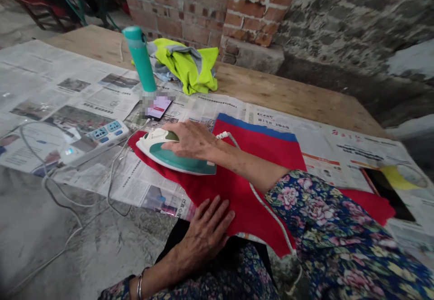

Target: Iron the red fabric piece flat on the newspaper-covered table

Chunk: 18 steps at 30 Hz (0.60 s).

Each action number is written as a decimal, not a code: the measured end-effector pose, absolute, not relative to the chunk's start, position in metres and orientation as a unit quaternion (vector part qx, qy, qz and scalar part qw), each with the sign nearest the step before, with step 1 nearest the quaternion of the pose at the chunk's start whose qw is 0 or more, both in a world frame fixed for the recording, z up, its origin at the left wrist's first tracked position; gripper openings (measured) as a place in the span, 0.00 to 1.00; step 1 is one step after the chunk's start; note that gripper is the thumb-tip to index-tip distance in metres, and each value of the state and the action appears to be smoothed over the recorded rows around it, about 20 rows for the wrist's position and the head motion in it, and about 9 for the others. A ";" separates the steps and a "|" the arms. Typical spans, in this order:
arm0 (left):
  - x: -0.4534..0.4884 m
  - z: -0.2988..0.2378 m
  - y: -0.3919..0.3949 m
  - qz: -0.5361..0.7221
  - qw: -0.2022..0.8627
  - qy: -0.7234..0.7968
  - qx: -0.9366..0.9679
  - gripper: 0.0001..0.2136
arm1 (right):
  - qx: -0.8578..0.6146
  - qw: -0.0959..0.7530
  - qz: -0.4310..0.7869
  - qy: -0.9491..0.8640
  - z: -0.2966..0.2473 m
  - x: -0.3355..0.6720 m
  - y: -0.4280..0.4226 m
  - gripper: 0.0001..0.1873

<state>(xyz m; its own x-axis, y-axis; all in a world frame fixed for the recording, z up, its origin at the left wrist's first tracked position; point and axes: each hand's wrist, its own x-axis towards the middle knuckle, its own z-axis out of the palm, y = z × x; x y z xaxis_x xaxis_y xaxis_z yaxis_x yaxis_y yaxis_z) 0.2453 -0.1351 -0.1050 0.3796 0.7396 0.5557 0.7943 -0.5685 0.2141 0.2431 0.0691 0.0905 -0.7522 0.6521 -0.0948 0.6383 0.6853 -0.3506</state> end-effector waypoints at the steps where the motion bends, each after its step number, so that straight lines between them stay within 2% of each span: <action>1: 0.245 -0.106 -0.135 -0.307 0.039 -0.462 -0.831 0.23 | -0.344 0.017 0.184 -0.921 0.088 0.241 0.067 0.22; 6: 0.242 -0.108 -0.134 -0.296 0.021 -0.447 -0.844 0.25 | -0.351 0.046 0.186 -0.916 0.073 0.225 0.073 0.25; 11: 0.239 -0.105 -0.129 -0.303 -0.006 -0.435 -0.848 0.26 | -0.379 0.074 0.164 -0.908 0.082 0.233 0.079 0.27; 15: 0.220 -0.094 -0.139 -0.414 -0.061 -0.400 -0.815 0.19 | -0.379 0.082 0.150 -0.909 0.096 0.264 0.072 0.25; 18: 0.181 -0.081 -0.145 -0.544 -0.048 -0.472 -0.692 0.12 | -0.379 0.073 0.162 -0.908 0.102 0.291 0.062 0.27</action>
